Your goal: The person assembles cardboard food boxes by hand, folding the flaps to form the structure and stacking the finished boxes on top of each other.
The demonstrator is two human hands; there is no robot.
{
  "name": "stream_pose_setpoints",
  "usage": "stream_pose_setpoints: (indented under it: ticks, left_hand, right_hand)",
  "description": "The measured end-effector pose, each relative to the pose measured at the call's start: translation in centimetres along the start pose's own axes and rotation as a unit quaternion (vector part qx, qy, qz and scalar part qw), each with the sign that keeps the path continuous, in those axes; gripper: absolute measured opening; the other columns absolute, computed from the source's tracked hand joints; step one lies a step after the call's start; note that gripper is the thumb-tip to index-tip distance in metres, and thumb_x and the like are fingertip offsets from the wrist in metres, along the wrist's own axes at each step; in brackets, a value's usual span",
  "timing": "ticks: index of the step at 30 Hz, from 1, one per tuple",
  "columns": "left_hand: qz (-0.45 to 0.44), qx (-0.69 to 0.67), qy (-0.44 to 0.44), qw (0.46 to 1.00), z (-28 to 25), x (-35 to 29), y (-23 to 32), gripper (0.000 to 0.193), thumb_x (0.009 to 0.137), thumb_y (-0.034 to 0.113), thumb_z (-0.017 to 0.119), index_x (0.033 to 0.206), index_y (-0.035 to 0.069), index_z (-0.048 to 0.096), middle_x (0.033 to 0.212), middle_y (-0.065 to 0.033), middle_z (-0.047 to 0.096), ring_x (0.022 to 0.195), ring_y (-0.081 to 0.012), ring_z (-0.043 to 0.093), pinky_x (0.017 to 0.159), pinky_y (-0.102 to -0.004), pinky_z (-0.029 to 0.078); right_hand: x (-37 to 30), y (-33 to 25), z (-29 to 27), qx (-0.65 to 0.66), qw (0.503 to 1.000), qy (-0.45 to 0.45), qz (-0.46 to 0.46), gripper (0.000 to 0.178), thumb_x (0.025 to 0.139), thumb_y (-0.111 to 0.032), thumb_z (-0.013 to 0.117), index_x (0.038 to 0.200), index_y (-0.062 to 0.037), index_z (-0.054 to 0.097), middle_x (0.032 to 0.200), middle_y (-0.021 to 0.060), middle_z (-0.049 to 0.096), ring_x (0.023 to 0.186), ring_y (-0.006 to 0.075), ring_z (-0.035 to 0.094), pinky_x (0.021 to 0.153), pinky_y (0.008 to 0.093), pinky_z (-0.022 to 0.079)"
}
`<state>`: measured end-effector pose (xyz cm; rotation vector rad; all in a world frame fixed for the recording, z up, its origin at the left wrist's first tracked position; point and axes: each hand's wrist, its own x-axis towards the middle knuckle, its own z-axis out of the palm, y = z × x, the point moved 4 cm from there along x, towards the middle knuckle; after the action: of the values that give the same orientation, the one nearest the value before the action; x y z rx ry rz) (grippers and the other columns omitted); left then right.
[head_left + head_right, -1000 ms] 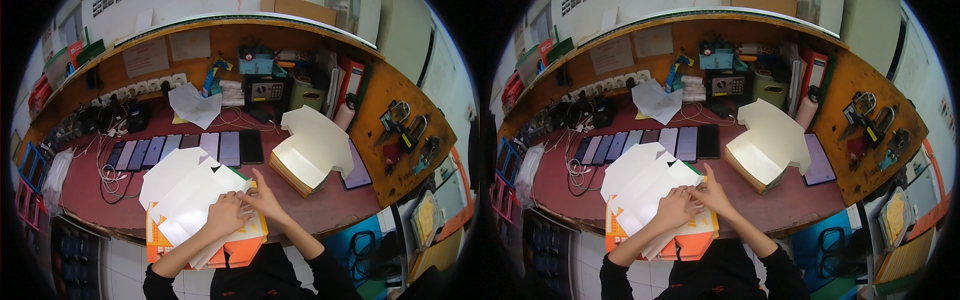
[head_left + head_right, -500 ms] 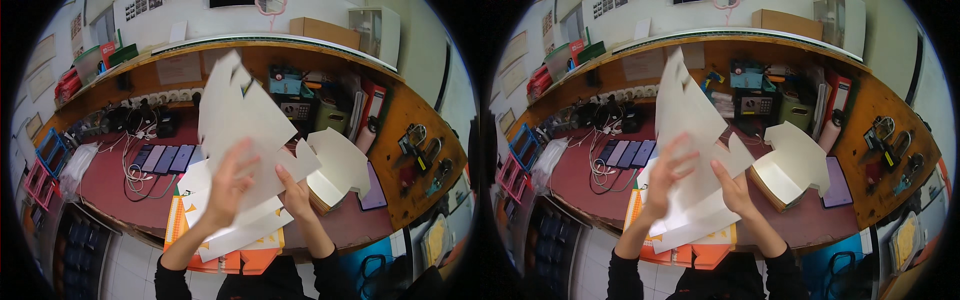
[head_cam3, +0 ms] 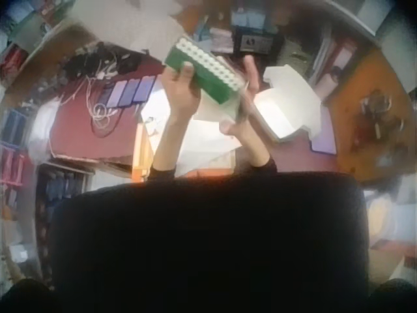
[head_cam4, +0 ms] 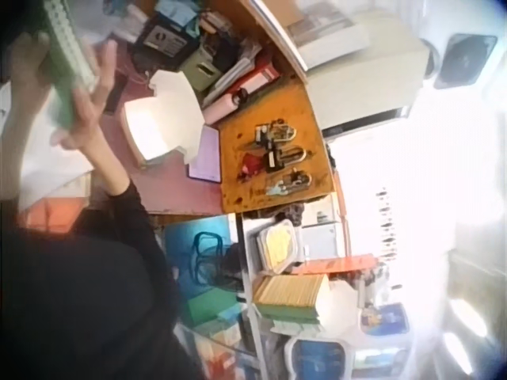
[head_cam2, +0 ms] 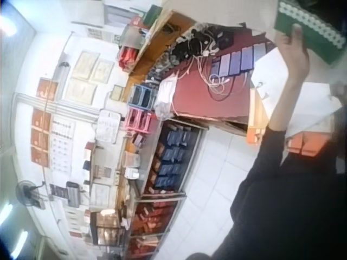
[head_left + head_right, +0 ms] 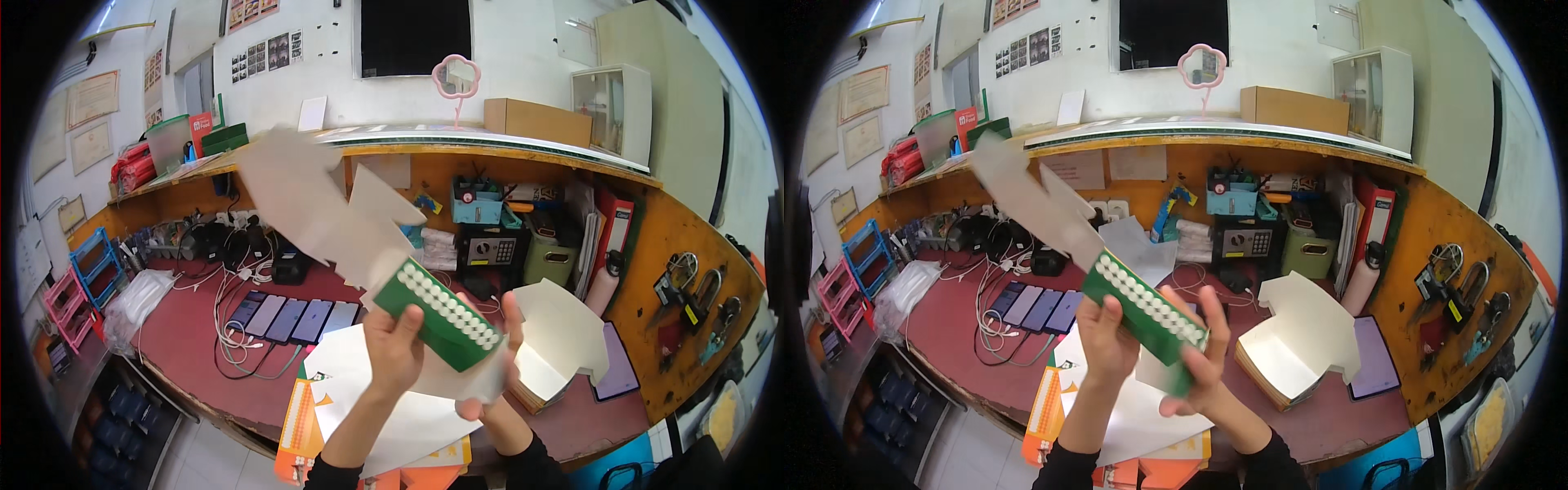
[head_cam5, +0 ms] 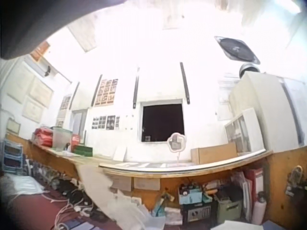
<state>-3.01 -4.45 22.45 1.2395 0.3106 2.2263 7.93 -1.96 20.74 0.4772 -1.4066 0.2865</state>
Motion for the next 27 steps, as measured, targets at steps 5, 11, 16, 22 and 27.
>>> stream_pose_setpoints:
  ticks: [5,11,16,22,27]
  left_hand:
    - [-0.057,0.007,0.039,0.998,-0.8,-0.2,-0.5,0.031,0.087,0.015,0.056,0.114,0.002,0.047,0.098,-0.0057,0.058,0.093,-0.0171,0.058,0.081,-0.0314,0.048]
    - [-0.136,0.013,0.063,0.989,0.0,0.2,-0.8,0.026,0.088,0.013,0.052,0.112,0.005,0.046,0.100,-0.0063,0.056,0.091,-0.0146,0.058,0.078,-0.0281,0.049]
    - [-0.127,0.019,0.017,0.992,-1.3,0.8,-2.0,0.027,0.089,0.011,0.052,0.114,0.001,0.047,0.105,-0.0054,0.056,0.093,-0.0126,0.057,0.078,-0.0251,0.047]
    - [-0.153,-0.044,-0.165,0.973,-4.4,1.3,-2.1,0.064,0.089,0.050,0.041,0.132,0.003,0.034,0.134,-0.0098,0.039,0.123,-0.0219,0.037,0.103,-0.0441,0.026]
    - [-0.149,0.009,-0.062,0.987,-4.3,1.9,0.5,0.058,0.090,0.040,0.047,0.129,-0.001,0.037,0.135,-0.0114,0.039,0.118,-0.0220,0.043,0.100,-0.0424,0.032]
  right_hand:
    - [1.2,1.4,-2.7,0.047,0.982,-0.132,0.126,0.070,0.081,-0.066,0.037,0.093,-0.0015,0.062,0.117,0.0302,0.049,0.109,0.0480,0.049,0.086,0.0487,0.046]
    - [0.8,2.7,-1.9,-0.039,0.984,-0.149,0.089,0.050,0.072,-0.053,0.061,0.083,-0.0048,0.069,0.116,0.0213,0.055,0.107,0.0463,0.051,0.085,0.0476,0.046]
    - [1.6,2.7,-1.3,-0.133,0.969,-0.146,0.150,0.051,0.069,-0.026,0.073,0.115,-0.0097,0.058,0.135,0.0187,0.037,0.109,0.0392,0.050,0.086,0.0426,0.045]
    - [1.3,4.5,-2.9,-0.281,0.886,-0.248,0.273,0.071,0.061,-0.004,0.070,0.127,-0.0158,0.047,0.128,0.0137,0.047,0.111,0.0345,0.050,0.089,0.0390,0.047]
    - [1.0,4.2,-2.5,-0.452,0.852,-0.222,0.142,0.071,0.059,-0.001,0.070,0.125,-0.0171,0.049,0.124,0.0102,0.051,0.112,0.0360,0.049,0.086,0.0387,0.048]
